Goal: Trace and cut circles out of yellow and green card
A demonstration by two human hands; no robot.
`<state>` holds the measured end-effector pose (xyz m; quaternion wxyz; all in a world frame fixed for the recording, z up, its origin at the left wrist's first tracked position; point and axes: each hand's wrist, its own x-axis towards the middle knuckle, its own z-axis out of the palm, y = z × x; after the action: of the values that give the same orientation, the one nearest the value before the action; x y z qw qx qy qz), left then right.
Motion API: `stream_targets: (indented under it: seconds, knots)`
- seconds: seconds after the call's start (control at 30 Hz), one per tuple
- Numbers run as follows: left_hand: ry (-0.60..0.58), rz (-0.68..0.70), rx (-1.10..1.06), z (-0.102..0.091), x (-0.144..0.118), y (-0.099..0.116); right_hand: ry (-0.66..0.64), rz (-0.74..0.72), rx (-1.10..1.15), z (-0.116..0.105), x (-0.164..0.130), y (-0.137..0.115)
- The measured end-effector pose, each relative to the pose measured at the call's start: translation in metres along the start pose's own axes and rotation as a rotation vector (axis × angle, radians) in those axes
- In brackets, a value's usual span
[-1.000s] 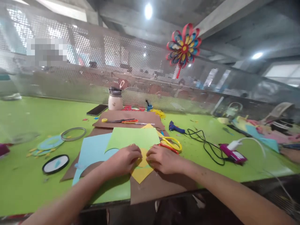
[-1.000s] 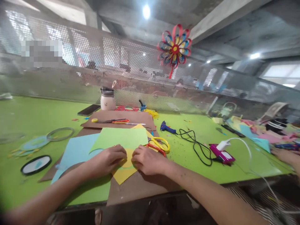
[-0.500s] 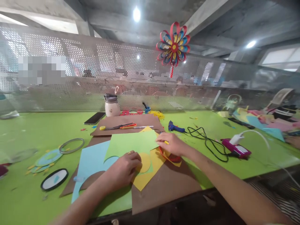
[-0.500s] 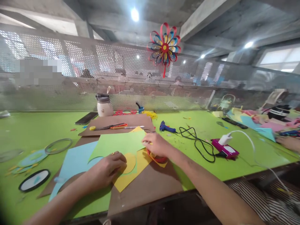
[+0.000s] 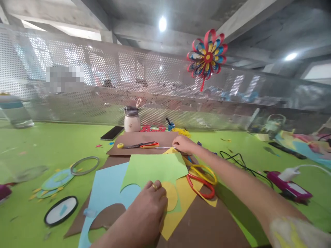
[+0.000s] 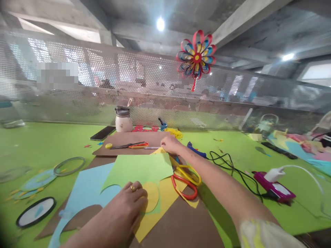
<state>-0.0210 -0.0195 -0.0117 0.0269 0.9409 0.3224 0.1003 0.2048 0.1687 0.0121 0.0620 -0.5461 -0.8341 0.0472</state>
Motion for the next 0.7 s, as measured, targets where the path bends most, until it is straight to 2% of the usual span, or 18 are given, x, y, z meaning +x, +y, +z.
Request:
stream_targets:
  seconds: [0.1,0.17,0.23,0.33,0.4,0.5,0.6,0.7]
  knots:
    - [-0.018,-0.003,-0.025,0.0,-0.001,-0.001,-0.069,-0.037,-0.02,0.0,0.038,-0.025]
    - [-0.016,0.008,-0.043,0.0,-0.001,-0.002,-0.111,-0.058,-0.019,0.002,0.054,-0.037]
    - [-0.014,0.012,-0.061,0.001,-0.001,-0.003,-0.136,-0.079,-0.005,0.004,0.061,-0.042]
    - [-0.006,0.018,-0.094,0.001,0.0,-0.004,-0.117,-0.114,0.052,-0.004,0.056,-0.037]
    - [0.008,0.029,-0.119,0.001,0.002,-0.004,-0.041,-0.136,0.121,-0.017,0.046,-0.026]
    - [0.013,0.021,-0.147,0.0,0.004,-0.005,0.148,-0.135,0.276,-0.044,0.02,-0.008]
    - [0.018,0.02,-0.172,0.0,0.006,-0.006,0.283,-0.134,0.478,-0.065,-0.023,0.004]
    - [0.02,0.029,-0.172,0.0,0.006,-0.008,0.301,-0.149,0.71,-0.068,-0.076,0.006]
